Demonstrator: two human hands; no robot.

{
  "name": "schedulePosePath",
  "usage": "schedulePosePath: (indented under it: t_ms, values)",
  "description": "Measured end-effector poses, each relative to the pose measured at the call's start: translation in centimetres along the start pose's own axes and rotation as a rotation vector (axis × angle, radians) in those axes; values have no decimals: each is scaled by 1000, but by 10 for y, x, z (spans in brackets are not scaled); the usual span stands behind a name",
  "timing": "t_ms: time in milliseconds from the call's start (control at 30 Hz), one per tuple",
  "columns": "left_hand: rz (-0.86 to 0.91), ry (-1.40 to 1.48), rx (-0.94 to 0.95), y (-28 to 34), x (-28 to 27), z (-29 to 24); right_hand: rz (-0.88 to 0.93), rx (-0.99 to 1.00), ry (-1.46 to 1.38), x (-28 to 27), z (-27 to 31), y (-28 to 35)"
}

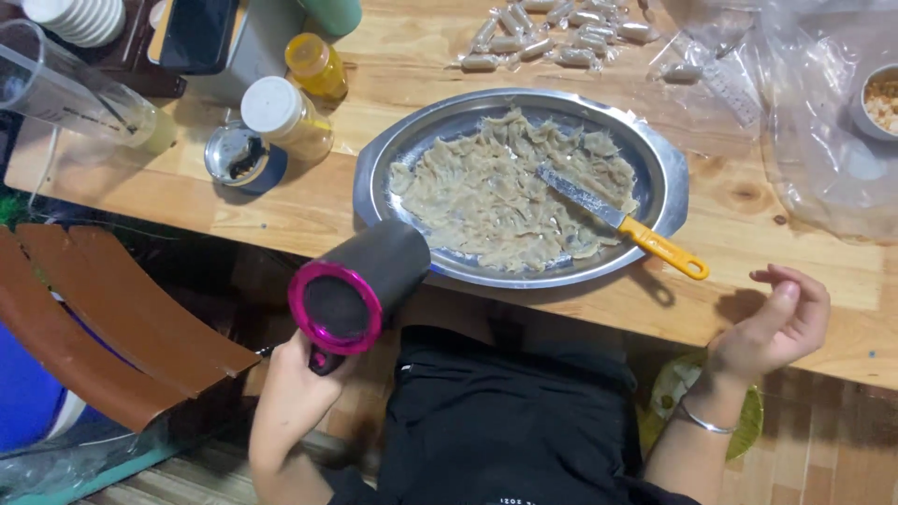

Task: Drying shredded food in a metal bowl using a hair dryer while stirring with a knife.

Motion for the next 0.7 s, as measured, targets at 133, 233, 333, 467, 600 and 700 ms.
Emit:
schedulePosePath:
  t_ms: [133,233,333,467,600,700]
  values:
    - [-205,-31,59,-3,-4,0,-64,103,-137,-11,-15,-3]
    - [116,-88,36,-2,-13,-10,-58,393,-116,-4,-8,-2]
    - [-84,30,62,-1,-15,-20,169,214,51,-8,-11,-3]
    - [0,44,192,-10,0,-17,182,201,53,-3,-7,-4]
    - [-285,113,499,-4,15,-27,146,227,25,-9,-14,-1]
    - [-496,122,459,-13,19,-27,182,204,40,-7,-5,0]
Point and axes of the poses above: each hand's wrist, its own y-axis away from the middle knuckle, its own x-axis out of the palm, z = x × y, the point moved 2 cm from there along -y, towards the middle knuckle, and after that the axes turned 11 degrees about -y, right-handed, at the moved point
